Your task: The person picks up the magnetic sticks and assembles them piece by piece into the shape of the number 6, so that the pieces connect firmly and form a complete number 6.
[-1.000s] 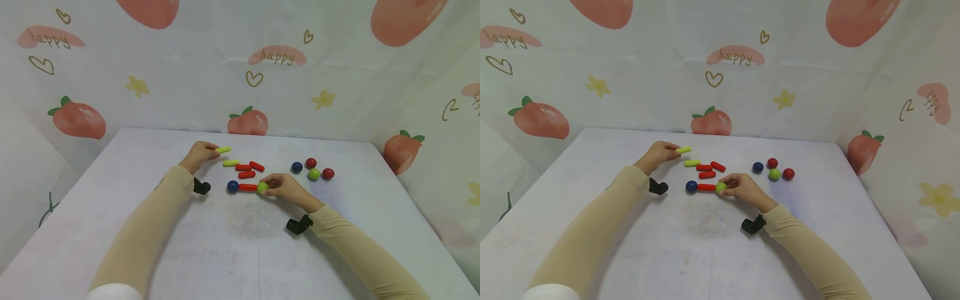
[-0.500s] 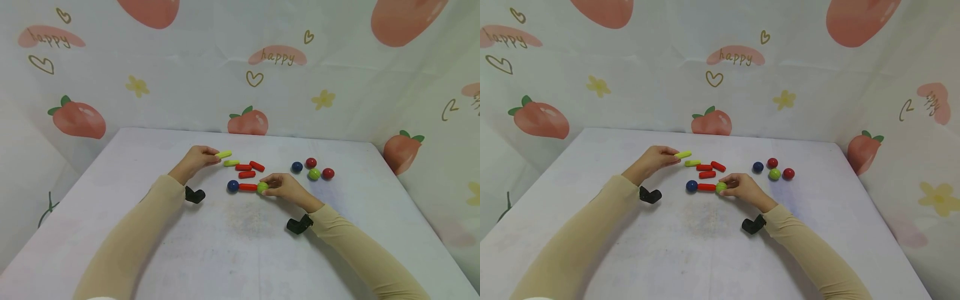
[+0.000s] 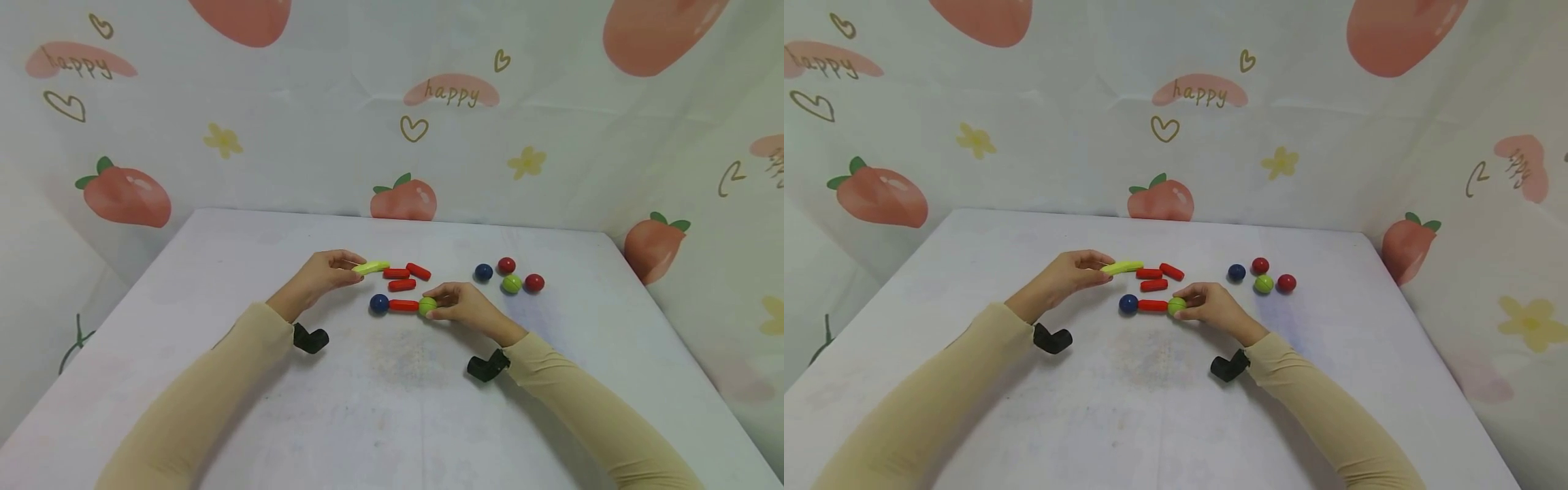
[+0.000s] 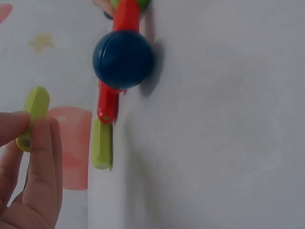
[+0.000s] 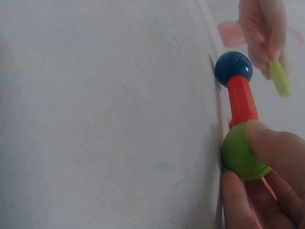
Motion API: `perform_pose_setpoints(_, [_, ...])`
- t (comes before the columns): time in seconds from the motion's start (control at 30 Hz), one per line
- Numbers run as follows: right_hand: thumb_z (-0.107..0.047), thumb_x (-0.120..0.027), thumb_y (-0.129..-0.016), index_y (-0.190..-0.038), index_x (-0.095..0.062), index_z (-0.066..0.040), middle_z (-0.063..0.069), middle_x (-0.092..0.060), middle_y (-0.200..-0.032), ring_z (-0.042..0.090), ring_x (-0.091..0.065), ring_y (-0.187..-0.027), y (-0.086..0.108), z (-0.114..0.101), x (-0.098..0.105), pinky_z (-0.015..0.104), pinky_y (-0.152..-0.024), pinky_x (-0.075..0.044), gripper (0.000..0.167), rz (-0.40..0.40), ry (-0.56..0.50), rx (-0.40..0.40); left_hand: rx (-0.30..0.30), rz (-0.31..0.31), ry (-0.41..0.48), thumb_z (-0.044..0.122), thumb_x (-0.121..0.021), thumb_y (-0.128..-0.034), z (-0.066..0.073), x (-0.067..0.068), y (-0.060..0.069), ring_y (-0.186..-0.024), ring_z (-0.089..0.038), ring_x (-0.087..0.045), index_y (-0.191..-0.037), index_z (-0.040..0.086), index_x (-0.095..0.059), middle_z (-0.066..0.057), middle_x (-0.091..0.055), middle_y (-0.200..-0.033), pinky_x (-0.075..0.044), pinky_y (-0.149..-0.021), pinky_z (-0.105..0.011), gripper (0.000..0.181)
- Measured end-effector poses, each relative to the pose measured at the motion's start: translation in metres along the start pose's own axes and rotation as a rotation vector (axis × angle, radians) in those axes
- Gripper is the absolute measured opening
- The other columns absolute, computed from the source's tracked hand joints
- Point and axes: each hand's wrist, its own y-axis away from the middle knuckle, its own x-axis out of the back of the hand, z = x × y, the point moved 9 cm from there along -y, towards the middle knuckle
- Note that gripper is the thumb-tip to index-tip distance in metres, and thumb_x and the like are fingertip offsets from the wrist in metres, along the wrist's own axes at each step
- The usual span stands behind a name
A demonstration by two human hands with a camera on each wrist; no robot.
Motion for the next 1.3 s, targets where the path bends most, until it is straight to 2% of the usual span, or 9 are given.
perform_pose_setpoints(0.2, [-0.015,-0.078,-0.082,-0.118,-0.067,-0.008,0.009,-0.068,-0.115,0.024,-0.063,-0.107,0.001,-0.003,0.000,0.028,-0.082,-0.053,0.038,0.003,0.014,0.032,0.019,-0.004,-0.020,0.013,-0.068,-0.0900,-0.007,-0.003,0.009,-0.118,-0.025,-0.052,-0.123,0.013,-0.064,-0.009,-0.054,-0.132,-0.044,-0.104,-0.037,0.034])
perform_pose_setpoints(0.3, [-0.014,-0.078,-0.082,-0.118,-0.068,-0.009,0.008,-0.068,-0.115,0.024,-0.063,-0.107,0.001,-0.003,0.001,0.029,-0.085,-0.053,0.038,0.004,0.017,0.035,0.041,0.011,-0.022,0.016,-0.070,-0.0891,-0.012,-0.002,0.013,-0.117,-0.023,-0.052,-0.121,0.014,-0.066,-0.006,-0.053,-0.134,-0.044,-0.104,-0.037,0.032])
perform_pose_setpoints(0.43, [-0.015,-0.078,-0.082,-0.118,-0.068,-0.009,0.007,-0.068,-0.114,0.023,-0.063,-0.107,0.001,-0.002,0.001,0.030,-0.085,-0.053,0.038,0.008,0.016,0.026,0.050,0.023,0.077,0.017,-0.072,-0.0877,-0.017,-0.004,0.017,-0.107,-0.017,-0.059,-0.119,0.011,-0.067,-0.007,-0.058,-0.126,-0.048,-0.099,-0.032,0.033])
perform_pose_setpoints(0.53, [-0.015,-0.078,-0.082,-0.118,-0.068,-0.009,0.008,-0.068,-0.115,0.024,-0.062,-0.108,0.001,-0.002,0.001,0.030,-0.084,-0.053,0.038,0.006,0.014,0.020,0.032,0.026,0.177,0.012,-0.071,-0.0874,-0.019,-0.007,0.020,-0.096,-0.013,-0.065,-0.118,0.003,-0.065,-0.010,-0.061,-0.118,-0.051,-0.093,-0.028,0.033])
perform_pose_setpoints(0.67, [-0.016,-0.078,-0.081,-0.117,-0.068,-0.009,0.008,-0.069,-0.114,0.024,-0.063,-0.107,0.002,-0.003,0.000,0.029,-0.081,-0.054,0.038,0.004,0.005,0.017,0.020,0.016,0.205,0.006,-0.070,-0.0874,-0.021,-0.011,0.023,-0.091,-0.009,-0.066,-0.124,0.000,-0.060,-0.010,-0.058,-0.115,-0.053,-0.086,-0.023,0.039])
perform_pose_setpoints(0.77, [-0.015,-0.079,-0.081,-0.117,-0.068,-0.009,0.007,-0.069,-0.112,0.023,-0.063,-0.105,0.001,-0.003,0.000,0.027,-0.079,-0.053,0.038,0.005,-0.004,0.028,0.031,-0.009,0.147,0.008,-0.068,-0.0888,-0.023,-0.014,0.026,-0.093,-0.009,-0.065,-0.131,0.003,-0.057,-0.010,-0.054,-0.120,-0.053,-0.085,-0.020,0.044])
perform_pose_setpoints(0.9, [-0.016,-0.079,-0.080,-0.117,-0.068,-0.009,0.007,-0.069,-0.112,0.021,-0.063,-0.104,0.000,-0.002,0.000,0.026,-0.079,-0.053,0.038,0.008,0.002,0.040,0.045,-0.028,0.059,0.013,-0.067,-0.0905,-0.024,-0.017,0.029,-0.099,-0.012,-0.061,-0.130,0.006,-0.060,-0.012,-0.054,-0.124,-0.050,-0.084,-0.020,0.041])
perform_pose_setpoints(1.1, [-0.016,-0.079,-0.080,-0.117,-0.068,-0.009,0.007,-0.068,-0.113,0.022,-0.063,-0.105,0.000,-0.002,0.000,0.028,-0.082,-0.053,0.038,0.012,0.022,0.040,0.043,-0.031,-0.037,0.016,-0.068,-0.0909,-0.024,-0.017,0.034,-0.100,-0.019,-0.052,-0.124,0.009,-0.065,-0.010,-0.058,-0.119,-0.046,-0.081,-0.026,0.034])
perform_pose_setpoints(1.3, [-0.015,-0.079,-0.081,-0.117,-0.068,-0.009,0.007,-0.068,-0.114,0.023,-0.063,-0.106,0.000,-0.003,0.000,0.031,-0.086,-0.053,0.038,0.009,0.016,0.035,0.022,-0.011,-0.114,0.016,-0.066,-0.0920,-0.020,-0.014,0.039,-0.099,-0.021,-0.049,-0.122,0.010,-0.067,-0.009,-0.062,-0.118,-0.042,-0.080,-0.029,0.030])
